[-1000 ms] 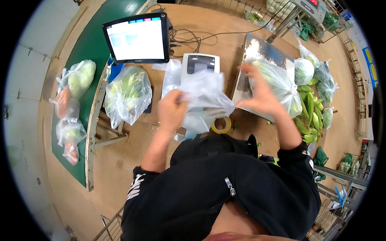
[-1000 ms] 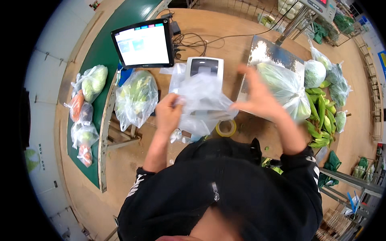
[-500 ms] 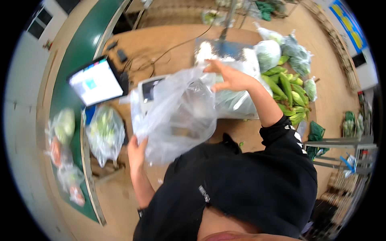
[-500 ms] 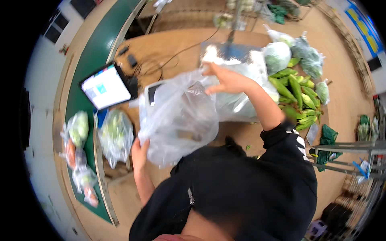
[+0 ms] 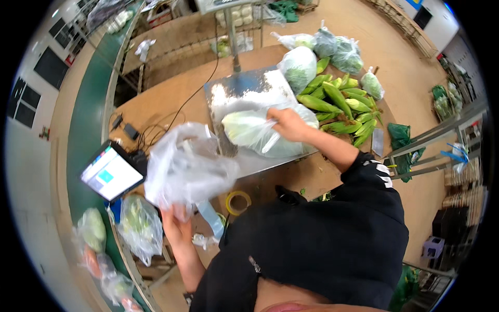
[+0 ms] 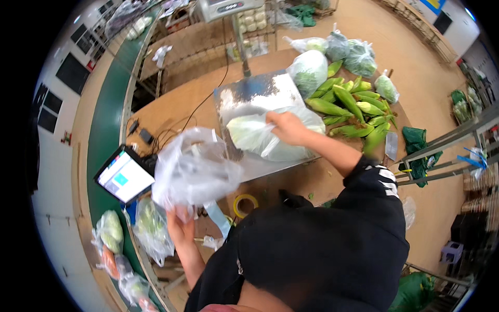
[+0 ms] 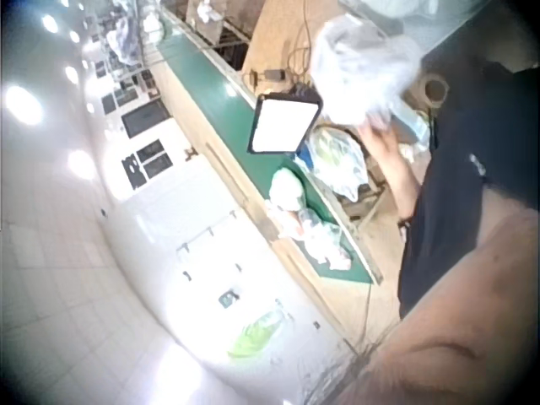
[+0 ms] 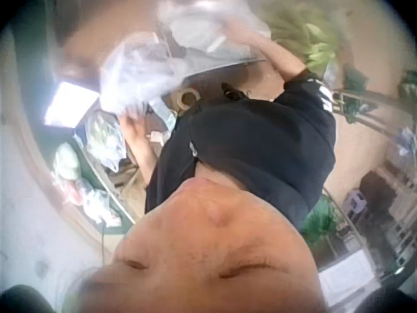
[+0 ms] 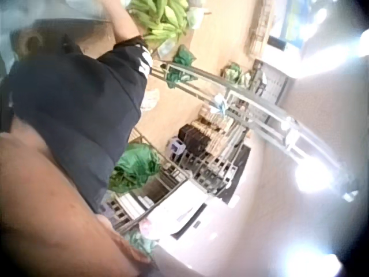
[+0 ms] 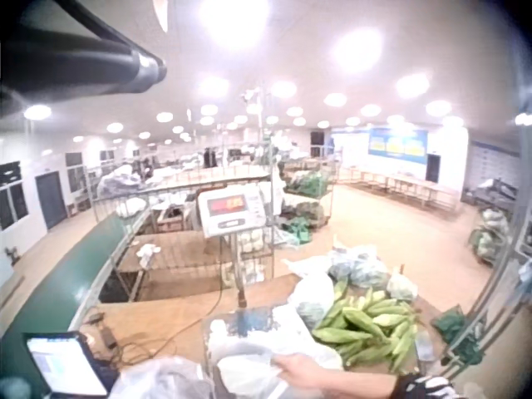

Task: The person uses a tablet to manage orders, then selects corn cobs from a large sack, trims their ends with a knife, and places them into plastic bags. The bags are weighed on a scale, labeled with a printer, and set aside on the counter.

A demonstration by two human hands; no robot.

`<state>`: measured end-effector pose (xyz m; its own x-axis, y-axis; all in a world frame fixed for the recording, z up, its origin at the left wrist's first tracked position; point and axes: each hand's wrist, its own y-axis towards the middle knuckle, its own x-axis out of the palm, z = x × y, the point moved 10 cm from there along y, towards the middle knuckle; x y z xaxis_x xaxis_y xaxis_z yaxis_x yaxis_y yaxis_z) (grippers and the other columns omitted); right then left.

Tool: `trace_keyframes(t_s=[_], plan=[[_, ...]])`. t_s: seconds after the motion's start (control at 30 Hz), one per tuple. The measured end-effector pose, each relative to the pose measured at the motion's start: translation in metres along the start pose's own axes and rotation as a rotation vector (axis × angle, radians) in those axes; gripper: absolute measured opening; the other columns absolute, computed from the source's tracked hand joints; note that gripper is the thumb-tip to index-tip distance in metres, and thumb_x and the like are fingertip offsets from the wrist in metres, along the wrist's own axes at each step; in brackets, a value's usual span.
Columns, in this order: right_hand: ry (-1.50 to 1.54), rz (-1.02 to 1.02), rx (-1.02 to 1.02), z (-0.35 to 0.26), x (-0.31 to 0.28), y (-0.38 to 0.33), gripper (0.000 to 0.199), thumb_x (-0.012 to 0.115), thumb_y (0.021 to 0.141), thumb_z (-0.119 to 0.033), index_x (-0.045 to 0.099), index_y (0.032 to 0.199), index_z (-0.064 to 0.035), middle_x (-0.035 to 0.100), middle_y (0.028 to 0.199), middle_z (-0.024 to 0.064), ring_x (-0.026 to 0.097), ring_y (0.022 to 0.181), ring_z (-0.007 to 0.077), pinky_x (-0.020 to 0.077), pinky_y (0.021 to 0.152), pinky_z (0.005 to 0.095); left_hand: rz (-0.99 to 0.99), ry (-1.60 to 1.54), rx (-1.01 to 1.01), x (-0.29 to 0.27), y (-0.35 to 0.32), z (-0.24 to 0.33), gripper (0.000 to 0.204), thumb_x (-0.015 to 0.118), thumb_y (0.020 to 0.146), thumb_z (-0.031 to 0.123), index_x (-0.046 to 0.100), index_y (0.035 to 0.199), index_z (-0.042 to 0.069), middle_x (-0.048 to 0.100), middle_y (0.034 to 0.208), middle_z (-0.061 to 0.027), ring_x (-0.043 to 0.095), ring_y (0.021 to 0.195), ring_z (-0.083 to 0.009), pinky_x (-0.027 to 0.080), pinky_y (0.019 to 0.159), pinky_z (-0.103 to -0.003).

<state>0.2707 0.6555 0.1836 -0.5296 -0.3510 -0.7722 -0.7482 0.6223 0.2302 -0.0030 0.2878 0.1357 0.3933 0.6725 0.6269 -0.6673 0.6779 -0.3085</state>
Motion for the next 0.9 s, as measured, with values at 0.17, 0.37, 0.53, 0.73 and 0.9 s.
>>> trace_keyframes(t_s=[0.17,0.37,0.53,0.73,0.9], plan=[[0.608,-0.014,0.125,-0.046,-0.052,-0.021,0.014,0.062,0.088,0.001,0.061,0.102,-0.0010,0.069,0.090,0.0092,0.066,0.085,0.0180,0.0530,0.074,0.0338,-0.173,0.415,0.077,0.104,0.038,0.038,0.064,0.061,0.088,-0.001,0.044,0.150,0.004,0.060,0.129,-0.0065,0.060,0.114,-0.0196,0.051,0.092,-0.032],[1.384,0.014,0.579,-0.053,0.006,-0.022,0.008,0.063,0.095,-0.002,0.065,0.103,-0.0026,0.071,0.098,0.0077,0.069,0.087,0.0174,0.0570,0.079,0.0320,-0.890,0.979,0.032,0.236,0.015,0.002,0.062,0.061,0.083,-0.009,0.049,0.142,0.002,0.058,0.128,-0.0038,0.053,0.111,-0.0096,0.044,0.091,-0.023],[1.719,0.155,0.560,-0.065,0.031,0.003,0.009,0.059,0.100,-0.008,0.062,0.106,-0.0032,0.070,0.100,0.0103,0.070,0.087,0.0214,0.0594,0.077,0.0382,-0.704,0.826,0.011,0.214,0.016,-0.020,0.067,0.063,0.085,-0.007,0.040,0.147,0.005,0.060,0.121,-0.0071,0.058,0.084,-0.0089,0.048,0.066,-0.024],[1.907,0.561,0.286,-0.078,-0.040,0.037,0.022,0.056,0.103,-0.018,0.065,0.116,-0.0030,0.071,0.110,0.0100,0.071,0.095,0.0219,0.0596,0.084,0.0402,-0.460,0.951,0.003,0.081,0.082,-0.095,0.048,0.068,0.091,0.002,0.051,0.136,0.003,0.067,0.105,-0.0051,0.064,0.085,-0.0139,0.051,0.069,-0.029],[1.998,0.748,0.213,-0.072,-0.061,0.056,0.023,0.051,0.104,-0.018,0.062,0.117,-0.0024,0.069,0.108,0.0119,0.071,0.094,0.0267,0.0596,0.086,0.0441,-0.584,0.658,-0.146,0.114,0.039,-0.140,0.038,0.068,0.096,0.010,0.056,0.132,0.003,0.068,0.106,-0.0050,0.065,0.097,-0.0155,0.053,0.088,-0.032]])
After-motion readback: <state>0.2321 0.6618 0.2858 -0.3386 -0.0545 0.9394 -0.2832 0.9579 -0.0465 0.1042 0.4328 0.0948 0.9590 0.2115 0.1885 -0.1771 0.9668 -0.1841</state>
